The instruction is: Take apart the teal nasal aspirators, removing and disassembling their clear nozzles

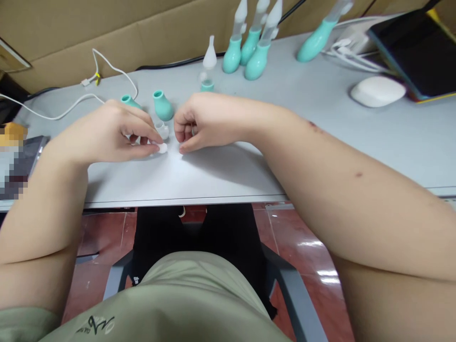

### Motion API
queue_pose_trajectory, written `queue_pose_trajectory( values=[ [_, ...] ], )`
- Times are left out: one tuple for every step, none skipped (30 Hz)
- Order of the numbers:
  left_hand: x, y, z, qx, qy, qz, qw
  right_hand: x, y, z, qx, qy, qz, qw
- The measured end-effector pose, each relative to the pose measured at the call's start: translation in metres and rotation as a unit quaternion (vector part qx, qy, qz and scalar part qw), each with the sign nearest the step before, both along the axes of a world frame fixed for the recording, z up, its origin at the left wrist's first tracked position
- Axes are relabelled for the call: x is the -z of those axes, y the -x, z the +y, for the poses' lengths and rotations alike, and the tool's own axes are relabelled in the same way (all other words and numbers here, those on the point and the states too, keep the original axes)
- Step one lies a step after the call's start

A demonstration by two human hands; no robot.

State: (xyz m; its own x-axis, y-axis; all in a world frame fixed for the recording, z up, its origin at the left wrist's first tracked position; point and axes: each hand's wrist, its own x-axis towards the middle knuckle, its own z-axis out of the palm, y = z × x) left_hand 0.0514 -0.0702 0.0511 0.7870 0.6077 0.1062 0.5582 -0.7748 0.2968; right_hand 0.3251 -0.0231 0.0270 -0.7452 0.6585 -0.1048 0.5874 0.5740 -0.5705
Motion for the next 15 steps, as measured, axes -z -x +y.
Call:
queue_pose_trajectory(
  values=[
    [0.003,0.0,0.002,0.001,0.001,0.003,1.0,0.001,0.001,0.001,-0.004,0.001,-0.003,1.0],
    [0.006,0.001,0.004,0.002,0.0,0.005,1.0,0.003,0.002,0.001,-0.006,0.001,-0.007,1.0],
    [0.008,0.001,0.005,0.003,-0.002,0.006,1.0,0.004,0.003,0.002,-0.006,0.001,-0.011,1.0],
    [0.01,0.001,0.006,0.004,-0.004,0.006,1.0,0.005,0.004,0.002,-0.004,0.001,-0.017,1.0],
    [0.011,0.001,0.006,0.004,-0.008,0.001,1.0,0.005,0.005,0.002,-0.004,0.002,-0.023,1.0],
    [0.012,0.002,0.006,0.004,-0.015,-0.008,1.0,0.005,0.006,0.002,-0.003,0.001,-0.027,1.0],
    [0.012,0.002,0.006,0.006,-0.023,-0.023,0.999,0.005,0.006,0.003,-0.001,0.0,-0.029,1.0],
    [0.011,0.002,0.005,0.008,-0.028,-0.037,0.999,0.005,0.005,0.003,0.0,-0.002,-0.027,1.0],
    [0.01,0.002,0.004,0.01,-0.033,-0.05,0.998,0.004,0.004,0.003,0.003,-0.004,-0.02,1.0],
    [0.009,0.003,0.004,0.011,-0.04,-0.062,0.997,0.004,0.002,0.003,0.007,-0.004,-0.003,1.0],
    [0.008,0.003,0.003,0.011,-0.05,-0.073,0.996,0.003,0.0,0.003,0.011,-0.006,0.024,1.0],
    [0.008,0.003,0.004,0.009,-0.059,-0.079,0.995,0.003,-0.003,0.004,0.012,-0.01,0.063,0.998],
    [0.008,0.004,0.005,0.004,-0.072,-0.084,0.994,0.003,-0.005,0.004,0.012,-0.022,0.116,0.993],
    [0.008,0.004,0.006,-0.001,-0.089,-0.092,0.992,0.002,-0.007,0.003,0.013,-0.043,0.176,0.983],
    [0.009,0.004,0.008,-0.003,-0.107,-0.104,0.989,0.002,-0.009,0.003,0.018,-0.069,0.235,0.969]
  ],
)
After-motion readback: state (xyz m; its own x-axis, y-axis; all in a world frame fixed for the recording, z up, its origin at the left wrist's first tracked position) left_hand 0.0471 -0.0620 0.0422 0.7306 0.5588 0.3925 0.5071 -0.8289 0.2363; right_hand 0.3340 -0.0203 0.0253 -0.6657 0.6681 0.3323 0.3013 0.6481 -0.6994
